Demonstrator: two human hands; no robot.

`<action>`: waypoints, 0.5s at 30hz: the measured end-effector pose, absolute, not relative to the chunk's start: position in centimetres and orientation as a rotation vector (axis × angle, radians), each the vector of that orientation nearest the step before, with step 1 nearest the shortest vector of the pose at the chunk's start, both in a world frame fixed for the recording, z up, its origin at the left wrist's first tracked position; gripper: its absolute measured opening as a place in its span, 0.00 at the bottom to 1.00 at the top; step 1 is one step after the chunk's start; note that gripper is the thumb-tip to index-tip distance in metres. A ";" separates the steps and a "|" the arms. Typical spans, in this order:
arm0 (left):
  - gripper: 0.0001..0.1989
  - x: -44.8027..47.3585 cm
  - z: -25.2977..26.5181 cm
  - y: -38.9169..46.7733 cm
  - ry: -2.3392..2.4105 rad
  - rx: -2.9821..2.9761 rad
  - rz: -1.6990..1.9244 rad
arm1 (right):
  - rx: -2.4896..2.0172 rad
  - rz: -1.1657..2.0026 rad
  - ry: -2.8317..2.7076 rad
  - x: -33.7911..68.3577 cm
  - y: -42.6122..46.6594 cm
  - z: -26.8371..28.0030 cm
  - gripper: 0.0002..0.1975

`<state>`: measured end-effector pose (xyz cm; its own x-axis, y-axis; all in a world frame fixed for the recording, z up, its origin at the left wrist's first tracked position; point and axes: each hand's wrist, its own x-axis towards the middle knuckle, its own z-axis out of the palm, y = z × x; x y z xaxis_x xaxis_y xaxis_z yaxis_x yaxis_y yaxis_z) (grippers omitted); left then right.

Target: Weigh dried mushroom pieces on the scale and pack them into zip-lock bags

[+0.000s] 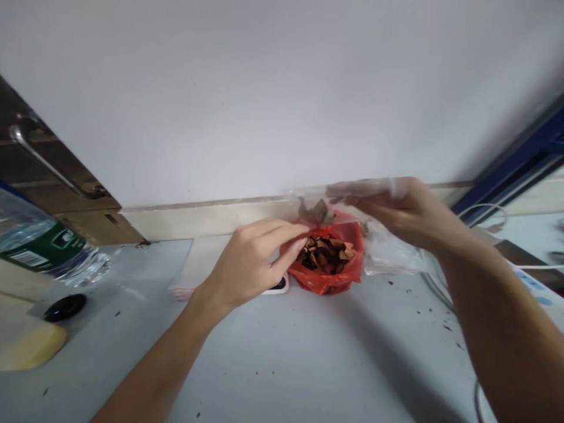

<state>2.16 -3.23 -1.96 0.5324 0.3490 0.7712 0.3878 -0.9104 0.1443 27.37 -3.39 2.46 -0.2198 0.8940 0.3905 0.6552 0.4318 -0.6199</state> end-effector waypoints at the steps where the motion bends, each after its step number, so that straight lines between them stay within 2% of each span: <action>1: 0.07 2.5 -2.5 -3.1 -0.685 -2.798 -1.256 | -1.337 0.322 -1.891 28.8 -3.8 2.2 0.22; 4: 0.08 3.6 -3.9 -2.8 -0.771 -3.013 -0.947 | -1.427 -0.080 -1.755 32.8 -4.5 0.1 0.21; 6: 0.09 4.2 -4.6 -2.8 -0.811 -3.085 -0.802 | -1.434 -0.336 -1.791 35.0 -4.7 -2.5 0.25; 7: 0.10 4.3 -4.9 -2.7 -0.841 -3.098 -0.756 | -1.485 -0.344 -1.927 35.9 -4.8 -4.0 0.28; 10: 0.11 4.5 -5.6 -2.4 -0.966 -3.099 -0.659 | -1.614 -0.187 -2.269 37.4 -5.2 -7.7 0.28; 11: 0.11 4.4 -5.7 -2.3 -1.000 -3.099 -0.625 | -1.658 -0.143 -2.310 37.5 -5.4 -8.3 0.31; 13: 0.13 4.2 -5.9 -2.0 -1.057 -3.109 -0.562 | -1.685 -0.076 -2.336 37.2 -5.7 -8.3 0.35; 15: 0.16 4.0 -6.0 -1.8 -1.106 -3.124 -0.519 | -1.633 -0.075 -2.277 36.3 -5.6 -6.7 0.31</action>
<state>4.00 -1.78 -5.95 0.7378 0.6397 0.2155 0.5742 -0.7626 0.2979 36.31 -5.59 -6.65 -0.2839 0.9108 0.2998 0.9285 0.3391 -0.1511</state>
